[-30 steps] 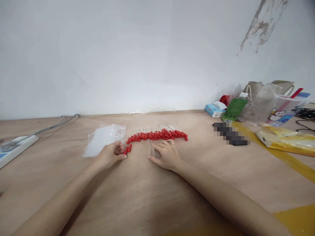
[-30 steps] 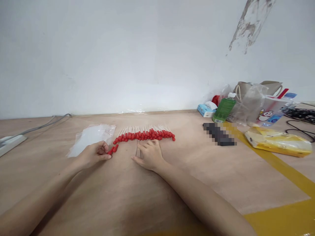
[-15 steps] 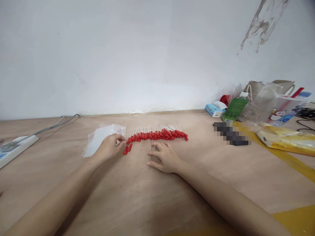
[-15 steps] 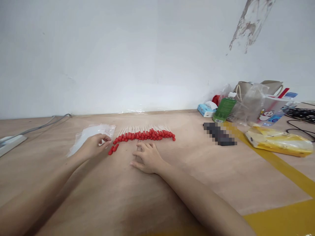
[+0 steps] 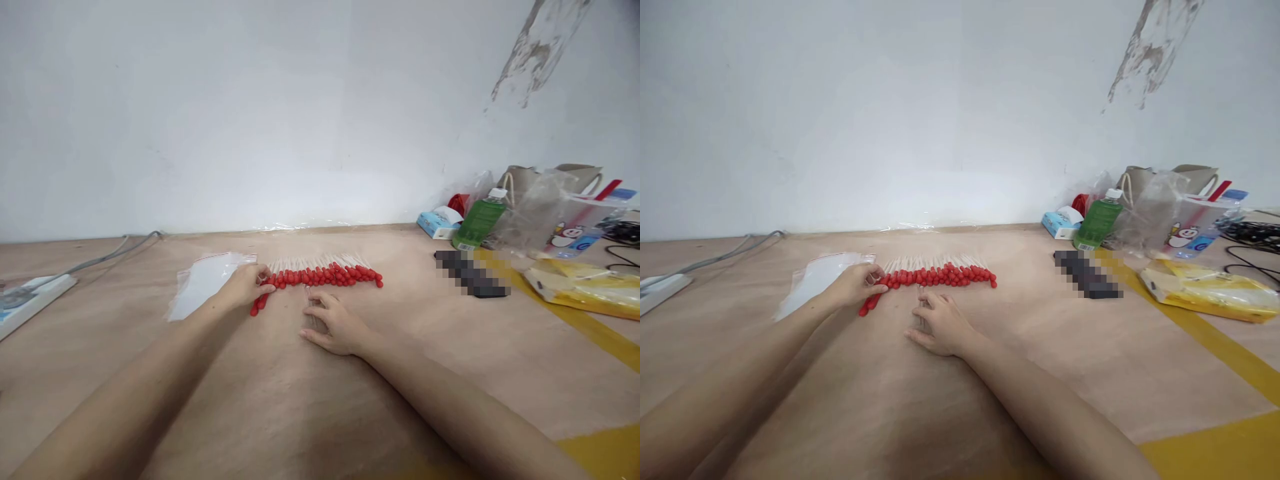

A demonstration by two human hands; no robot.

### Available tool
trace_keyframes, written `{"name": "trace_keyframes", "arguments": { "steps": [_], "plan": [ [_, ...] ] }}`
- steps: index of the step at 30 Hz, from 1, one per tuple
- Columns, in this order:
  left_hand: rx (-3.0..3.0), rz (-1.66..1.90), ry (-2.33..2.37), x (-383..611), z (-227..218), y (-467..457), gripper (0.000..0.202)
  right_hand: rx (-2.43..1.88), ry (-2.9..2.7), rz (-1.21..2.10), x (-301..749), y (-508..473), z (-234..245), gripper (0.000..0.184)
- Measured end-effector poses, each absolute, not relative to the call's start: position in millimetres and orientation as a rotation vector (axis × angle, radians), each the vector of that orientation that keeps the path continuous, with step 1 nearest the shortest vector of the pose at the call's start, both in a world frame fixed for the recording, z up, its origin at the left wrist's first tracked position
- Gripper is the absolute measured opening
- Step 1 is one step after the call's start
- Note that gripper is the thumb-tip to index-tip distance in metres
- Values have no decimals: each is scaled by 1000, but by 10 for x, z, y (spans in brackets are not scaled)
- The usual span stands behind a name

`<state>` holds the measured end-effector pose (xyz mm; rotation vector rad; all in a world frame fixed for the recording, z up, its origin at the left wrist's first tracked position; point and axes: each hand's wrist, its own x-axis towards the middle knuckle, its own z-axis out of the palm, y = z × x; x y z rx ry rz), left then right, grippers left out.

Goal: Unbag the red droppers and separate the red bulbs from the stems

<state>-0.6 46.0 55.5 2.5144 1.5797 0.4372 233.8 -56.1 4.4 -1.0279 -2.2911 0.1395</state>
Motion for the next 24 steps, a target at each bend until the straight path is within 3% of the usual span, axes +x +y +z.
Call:
{"name": "trace_keyframes", "arguments": {
  "steps": [6, 12, 15, 19, 24],
  "plan": [
    [2430, 568, 1584, 60, 579, 354, 25, -1043, -2302, 110, 2340, -563, 60, 40],
    [2034, 1256, 1718, 85, 577, 179, 26, -1066, -2293, 105, 2347, -563, 60, 44],
    [1853, 1456, 1545, 61, 501, -5, 31, -1123, -2274, 134, 2347, -573, 81, 51],
    [1789, 1304, 1296, 84, 292, -307, 35, -1159, -2190, 188, 2337, -580, 92, 66],
    [1842, 1100, 1120, 181, 98, -513, 27, -1134, -1848, 88, 2423, -606, 35, 80]
  ]
}}
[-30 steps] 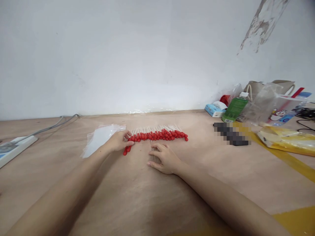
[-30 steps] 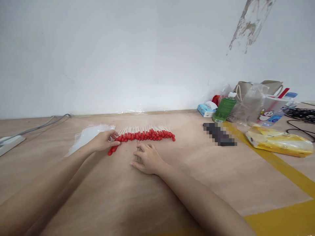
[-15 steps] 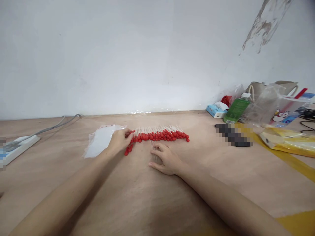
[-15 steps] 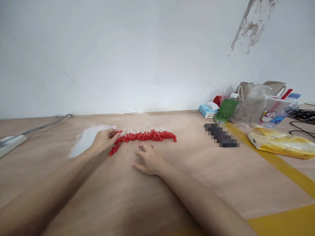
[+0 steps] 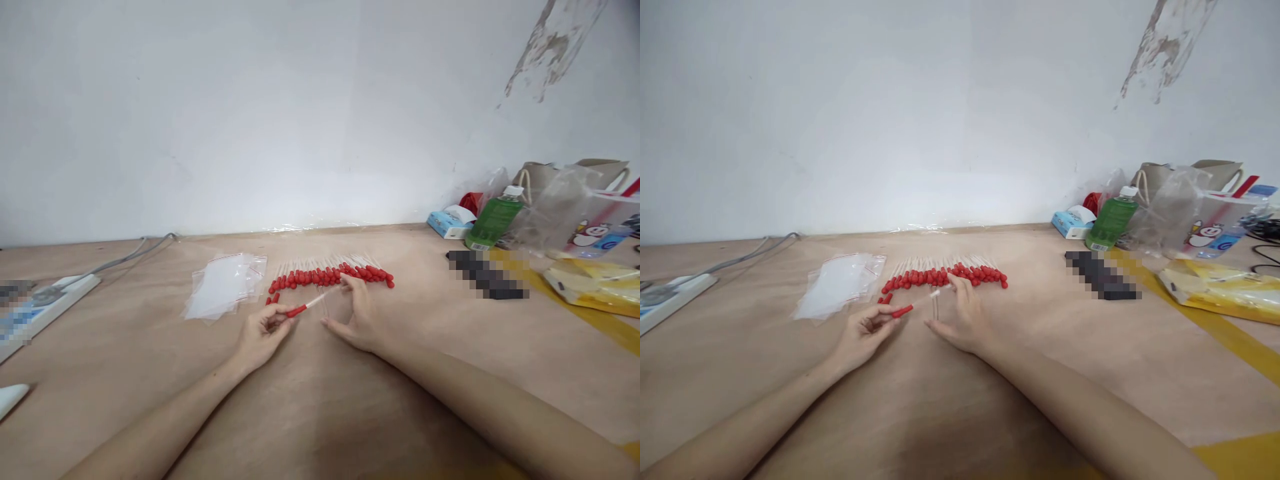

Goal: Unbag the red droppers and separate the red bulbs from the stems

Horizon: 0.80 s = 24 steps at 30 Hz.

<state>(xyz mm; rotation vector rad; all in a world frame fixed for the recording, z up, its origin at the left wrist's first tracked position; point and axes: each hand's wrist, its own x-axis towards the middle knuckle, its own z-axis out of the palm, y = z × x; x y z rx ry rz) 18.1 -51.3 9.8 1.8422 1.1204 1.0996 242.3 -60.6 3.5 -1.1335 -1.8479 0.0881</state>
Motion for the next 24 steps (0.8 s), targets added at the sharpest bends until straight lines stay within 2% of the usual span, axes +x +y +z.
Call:
{"name": "trace_keyframes", "arguments": {
  "steps": [2, 7, 10, 15, 24],
  "plan": [
    [1846, 1044, 1079, 202, 80, -530, 24, -1122, -1851, -12, 2503, -633, 24, 72],
    [1913, 1028, 990, 197, 54, -519, 22, -1054, -2122, -185, 2628, -690, 61, 34],
    [2019, 1036, 941, 195, 62, -534, 20, -1001, -2206, -215, 2604, -699, 83, 22],
    [2243, 927, 976, 262, 169, -599, 27, -941, -2225, -203, 2560, -697, 80, 19],
    [2326, 765, 1019, 338, 177, -599, 23, -921, -2292, -226, 2572, -769, 116, 21]
  ]
}}
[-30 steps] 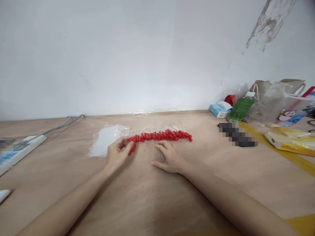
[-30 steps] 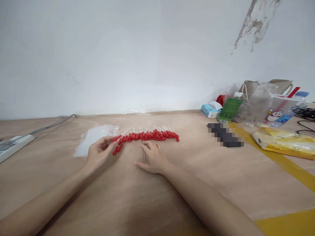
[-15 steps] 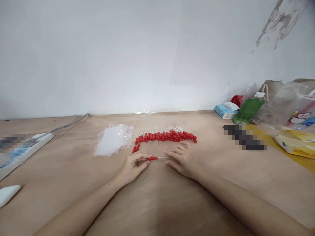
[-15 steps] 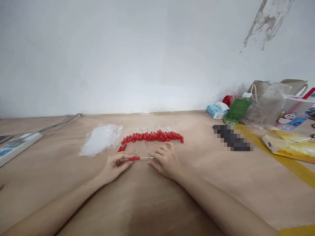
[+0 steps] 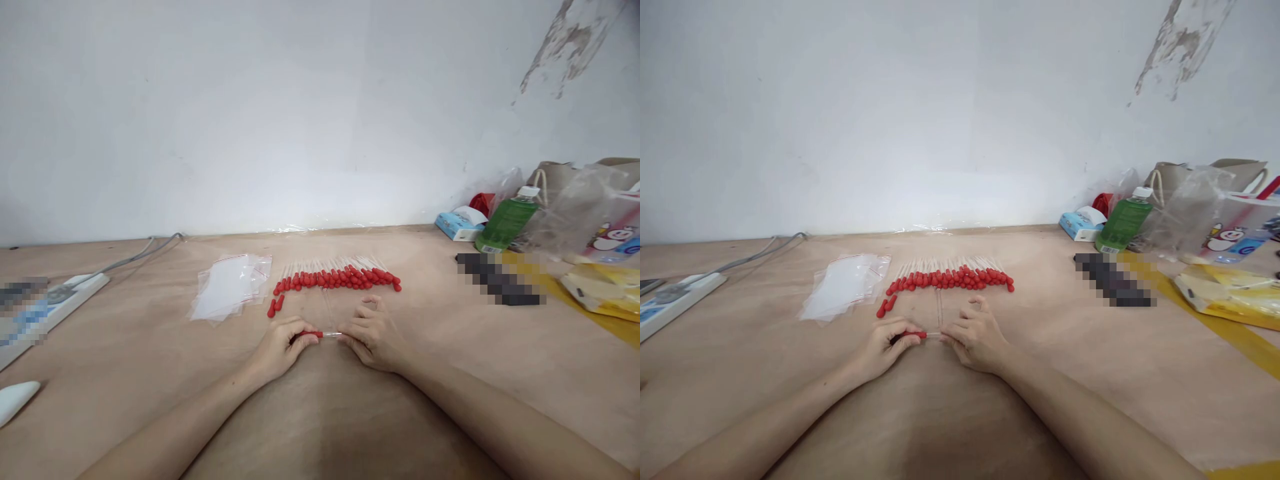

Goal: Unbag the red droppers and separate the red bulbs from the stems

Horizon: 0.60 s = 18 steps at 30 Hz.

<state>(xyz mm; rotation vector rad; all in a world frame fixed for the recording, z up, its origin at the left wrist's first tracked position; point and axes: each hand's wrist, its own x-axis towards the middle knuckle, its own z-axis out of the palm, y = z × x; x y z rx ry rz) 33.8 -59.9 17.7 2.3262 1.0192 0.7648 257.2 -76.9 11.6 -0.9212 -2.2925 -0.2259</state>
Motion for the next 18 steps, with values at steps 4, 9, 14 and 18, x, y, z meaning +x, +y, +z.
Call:
{"name": "trace_keyframes", "arguments": {
  "steps": [4, 9, 14, 18],
  "plan": [
    [2314, 745, 1023, 324, 179, -604, 22, -929, -2331, -196, 2569, -794, 132, 22],
    [2297, 732, 999, 313, 227, -610, 20, -920, -2342, -184, 2550, -807, 150, 28],
    [2240, 789, 991, 253, 189, -590, 21, -967, -2349, -122, 2662, -810, 166, 32],
    [2170, 924, 1107, 226, 127, -585, 19, -1121, -2230, -31, 2768, -762, 130, 29]
  ]
}}
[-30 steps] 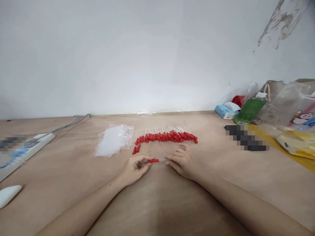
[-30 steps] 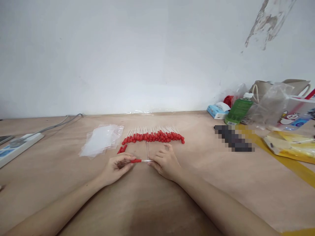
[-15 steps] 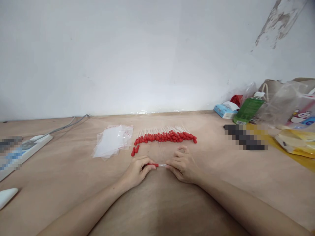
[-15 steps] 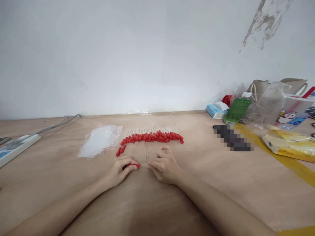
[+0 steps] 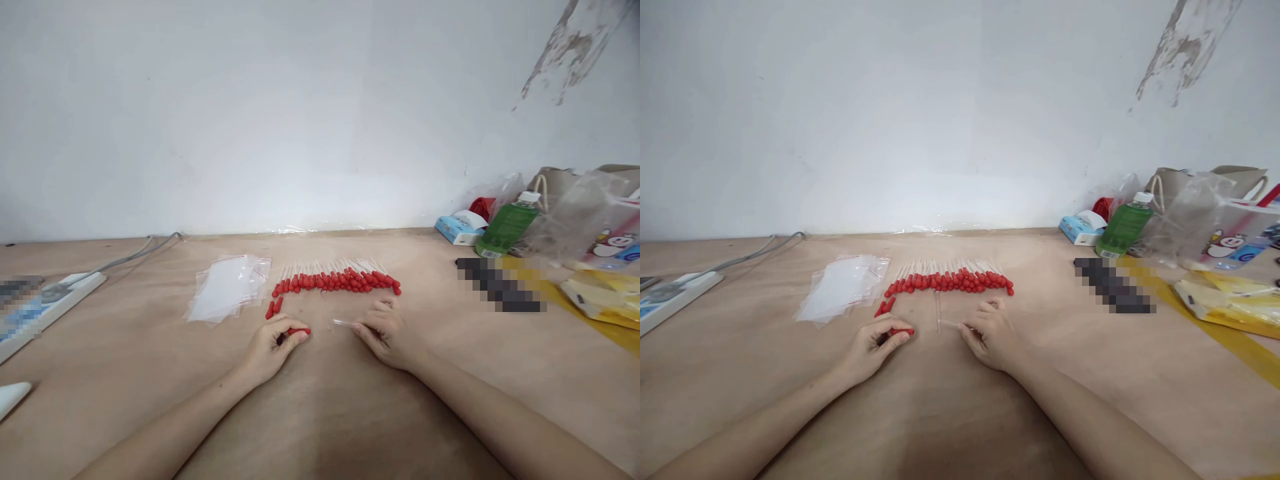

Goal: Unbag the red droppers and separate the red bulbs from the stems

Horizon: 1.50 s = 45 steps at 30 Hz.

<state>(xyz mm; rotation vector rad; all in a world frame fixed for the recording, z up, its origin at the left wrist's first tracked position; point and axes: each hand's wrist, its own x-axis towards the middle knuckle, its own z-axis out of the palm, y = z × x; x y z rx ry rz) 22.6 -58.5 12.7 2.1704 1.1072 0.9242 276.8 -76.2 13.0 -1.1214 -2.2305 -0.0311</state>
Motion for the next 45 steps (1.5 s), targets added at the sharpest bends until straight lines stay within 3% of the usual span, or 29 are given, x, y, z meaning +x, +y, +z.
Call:
{"name": "trace_keyframes", "arguments": {
  "steps": [9, 16, 26, 36, 45],
  "plan": [
    [2119, 1201, 1517, -218, 396, -429, 32, -1300, -2030, -25, 2733, -682, 36, 17],
    [2275, 948, 1722, -308, 283, -361, 21, -1330, -1998, -155, 2609, -639, 121, 13],
    [2443, 812, 1605, -364, 213, -343, 34, -1368, -2080, -142, 2296, -539, 142, 10],
    [2474, 881, 1464, -350, 151, -343, 28, -1332, -2184, 176, 2462, -650, 153, 47],
    [2687, 943, 1374, 7, 386, -275, 21, -1279, -2213, 274, 2473, -607, 138, 49]
  ]
}}
